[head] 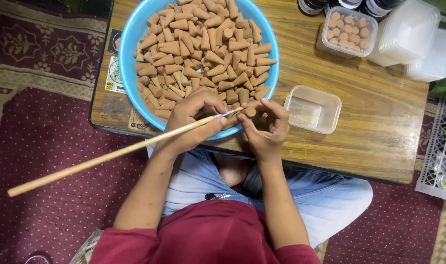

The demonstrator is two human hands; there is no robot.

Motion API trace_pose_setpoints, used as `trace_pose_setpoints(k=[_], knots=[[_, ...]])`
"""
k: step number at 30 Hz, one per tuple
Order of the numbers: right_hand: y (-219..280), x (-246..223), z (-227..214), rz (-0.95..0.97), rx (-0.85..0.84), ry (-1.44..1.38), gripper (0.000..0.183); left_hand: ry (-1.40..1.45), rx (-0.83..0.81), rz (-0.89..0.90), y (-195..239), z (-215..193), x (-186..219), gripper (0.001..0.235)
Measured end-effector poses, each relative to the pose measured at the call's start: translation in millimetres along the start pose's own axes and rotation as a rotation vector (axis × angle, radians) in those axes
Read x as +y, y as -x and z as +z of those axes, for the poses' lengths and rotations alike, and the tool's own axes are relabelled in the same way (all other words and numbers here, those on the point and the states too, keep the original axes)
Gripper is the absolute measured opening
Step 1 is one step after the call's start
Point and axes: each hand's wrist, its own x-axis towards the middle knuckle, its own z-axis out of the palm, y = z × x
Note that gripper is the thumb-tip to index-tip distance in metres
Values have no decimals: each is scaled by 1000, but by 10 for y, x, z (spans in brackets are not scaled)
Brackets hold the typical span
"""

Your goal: A person is sitting on the floor, picking up incense cones from a large bowl, applying a coating to their tips with a brush, and placing them into a small plastic container.

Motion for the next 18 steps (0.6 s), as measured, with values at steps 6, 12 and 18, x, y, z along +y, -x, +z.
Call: trace_pose_setpoints(k=[6,12,18], knots=[[-36,-97,36,58,-21,19,46,-48,-2,21,-46,1,64,14],[-166,-242,85,57,-70,48,32,-65,-33,21,-55,-9,118,8],[-267,-284,71,-29,-60,111,22,-8,180,-73,-4,34,-51,11]])
